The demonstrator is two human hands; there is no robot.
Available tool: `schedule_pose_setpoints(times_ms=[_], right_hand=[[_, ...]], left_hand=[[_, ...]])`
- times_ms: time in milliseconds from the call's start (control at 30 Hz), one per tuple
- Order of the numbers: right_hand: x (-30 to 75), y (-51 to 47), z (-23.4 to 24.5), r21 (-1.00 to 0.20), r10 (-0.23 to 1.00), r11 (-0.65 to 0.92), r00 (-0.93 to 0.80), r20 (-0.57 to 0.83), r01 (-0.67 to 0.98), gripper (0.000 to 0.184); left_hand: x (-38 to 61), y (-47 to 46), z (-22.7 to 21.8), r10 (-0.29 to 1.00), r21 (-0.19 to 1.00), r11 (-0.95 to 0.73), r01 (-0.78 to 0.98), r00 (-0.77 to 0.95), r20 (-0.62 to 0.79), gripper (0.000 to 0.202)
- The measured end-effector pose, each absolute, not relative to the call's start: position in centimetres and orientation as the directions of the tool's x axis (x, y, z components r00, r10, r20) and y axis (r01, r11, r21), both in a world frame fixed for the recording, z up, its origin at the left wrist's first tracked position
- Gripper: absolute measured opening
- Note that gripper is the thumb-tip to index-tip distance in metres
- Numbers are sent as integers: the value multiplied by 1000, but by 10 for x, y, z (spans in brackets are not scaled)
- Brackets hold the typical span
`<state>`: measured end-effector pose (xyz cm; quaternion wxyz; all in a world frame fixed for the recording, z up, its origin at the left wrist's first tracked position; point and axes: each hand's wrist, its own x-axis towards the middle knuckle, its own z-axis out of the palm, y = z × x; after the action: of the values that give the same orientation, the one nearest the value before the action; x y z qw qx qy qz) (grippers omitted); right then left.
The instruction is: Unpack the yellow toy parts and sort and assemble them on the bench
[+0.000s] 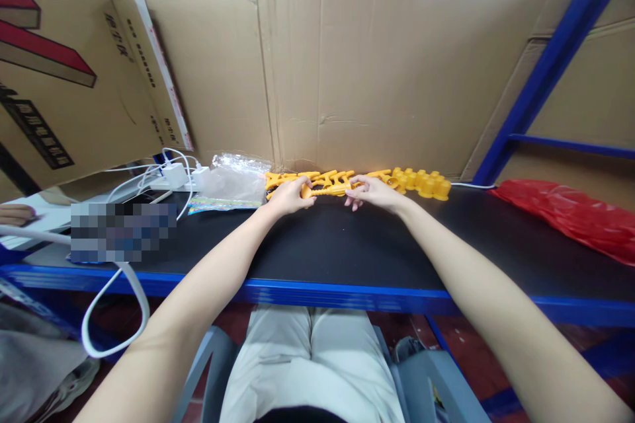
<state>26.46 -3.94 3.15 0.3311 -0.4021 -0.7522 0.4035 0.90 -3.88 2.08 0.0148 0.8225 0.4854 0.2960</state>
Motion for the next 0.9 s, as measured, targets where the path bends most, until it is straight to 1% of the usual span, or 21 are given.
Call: schedule_pose_setpoints(times_ms=[233,367,600,767,900], right_hand=[[264,-39,31,-859,880,367,-433,196,357,37],[262,-41,32,-865,891,341,-420,173,367,40],[259,-44,33,-899,907,286,-396,143,330,41],[259,-42,29,-934,913,231,-392,112,271,36],[254,-44,28,-976,925,150,-371,83,156,25]], left_hand=[[10,-41,22,828,314,-506,803,349,439,38],[11,-44,23,823,306,-515,801,362,437,38],[11,-44,23,821,281,-511,812,365,439,38],[12,-45,24,833,290,-500,816,361,419,38],[12,-46,24,831,293,-505,812,365,420,39]])
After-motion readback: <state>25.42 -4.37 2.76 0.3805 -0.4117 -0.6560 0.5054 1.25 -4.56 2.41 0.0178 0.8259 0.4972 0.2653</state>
